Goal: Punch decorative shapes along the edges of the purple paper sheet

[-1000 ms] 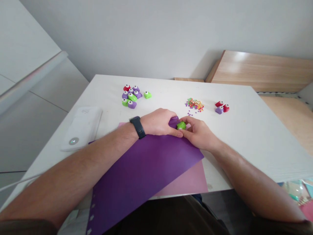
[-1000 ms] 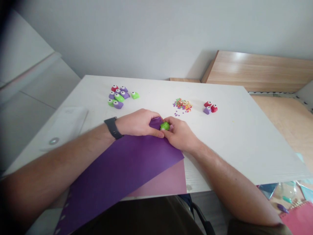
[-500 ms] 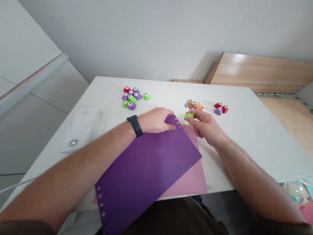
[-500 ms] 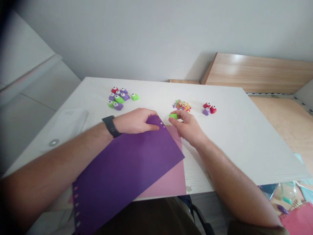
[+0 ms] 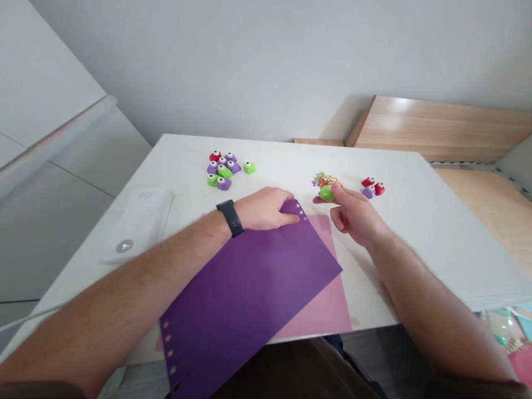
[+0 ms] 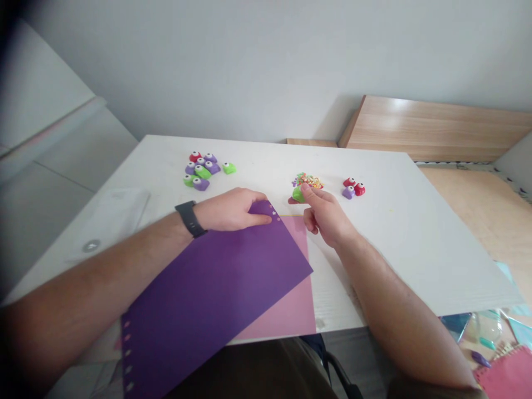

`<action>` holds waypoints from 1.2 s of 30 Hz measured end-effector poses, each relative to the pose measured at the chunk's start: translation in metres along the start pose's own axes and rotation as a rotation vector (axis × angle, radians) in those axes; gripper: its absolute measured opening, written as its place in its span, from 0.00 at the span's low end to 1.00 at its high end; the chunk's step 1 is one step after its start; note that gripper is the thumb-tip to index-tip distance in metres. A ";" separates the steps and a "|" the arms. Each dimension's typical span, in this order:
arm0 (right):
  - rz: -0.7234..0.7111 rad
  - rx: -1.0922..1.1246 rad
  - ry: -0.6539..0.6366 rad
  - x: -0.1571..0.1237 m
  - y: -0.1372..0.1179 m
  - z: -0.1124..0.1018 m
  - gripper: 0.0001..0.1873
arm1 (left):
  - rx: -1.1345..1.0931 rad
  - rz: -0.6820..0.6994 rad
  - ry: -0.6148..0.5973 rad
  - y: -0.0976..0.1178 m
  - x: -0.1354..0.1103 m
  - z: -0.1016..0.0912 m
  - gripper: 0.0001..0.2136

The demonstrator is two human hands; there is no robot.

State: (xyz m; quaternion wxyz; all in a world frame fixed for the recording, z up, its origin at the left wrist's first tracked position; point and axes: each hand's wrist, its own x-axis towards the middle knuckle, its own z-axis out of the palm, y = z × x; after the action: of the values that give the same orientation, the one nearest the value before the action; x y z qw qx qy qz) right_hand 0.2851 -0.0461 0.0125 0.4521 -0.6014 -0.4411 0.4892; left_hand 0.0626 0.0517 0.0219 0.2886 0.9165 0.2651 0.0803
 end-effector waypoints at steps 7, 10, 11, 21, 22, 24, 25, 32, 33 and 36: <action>-0.008 -0.003 0.035 0.005 0.004 -0.002 0.27 | -0.012 0.005 -0.003 0.000 0.000 0.001 0.17; -0.040 -0.157 0.120 0.008 0.008 -0.004 0.27 | -0.016 0.001 -0.007 0.000 0.000 0.001 0.17; -0.056 -0.219 0.157 0.009 0.009 -0.006 0.27 | -0.020 0.002 -0.008 -0.001 0.000 0.002 0.18; -0.156 -0.813 0.268 0.010 0.010 -0.020 0.25 | -0.028 0.010 -0.028 -0.003 0.000 0.004 0.18; -0.160 -0.811 0.265 0.010 0.010 -0.020 0.25 | -0.025 0.013 -0.029 -0.003 0.001 0.004 0.18; -0.161 -0.789 0.262 0.010 0.010 -0.019 0.24 | -0.026 0.022 -0.030 -0.003 0.001 0.004 0.18; -0.159 -0.773 0.265 0.011 0.010 -0.019 0.24 | -0.026 0.025 -0.030 -0.003 0.001 0.004 0.18; -0.123 -0.677 0.273 0.011 0.014 -0.020 0.23 | -0.034 0.025 -0.036 -0.004 0.001 0.004 0.18; -0.112 -0.677 0.262 0.011 0.014 -0.020 0.23 | -0.034 0.024 -0.036 -0.004 0.001 0.004 0.18; -0.097 -0.704 0.263 0.011 0.012 -0.021 0.22 | -0.030 0.016 -0.037 -0.004 0.001 0.004 0.18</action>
State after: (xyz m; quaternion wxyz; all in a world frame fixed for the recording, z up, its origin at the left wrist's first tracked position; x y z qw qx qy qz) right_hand 0.3082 -0.0407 0.0007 0.2931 -0.7560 -0.5485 0.2043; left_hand 0.0629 0.0529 0.0161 0.3065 0.9155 0.2511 0.0696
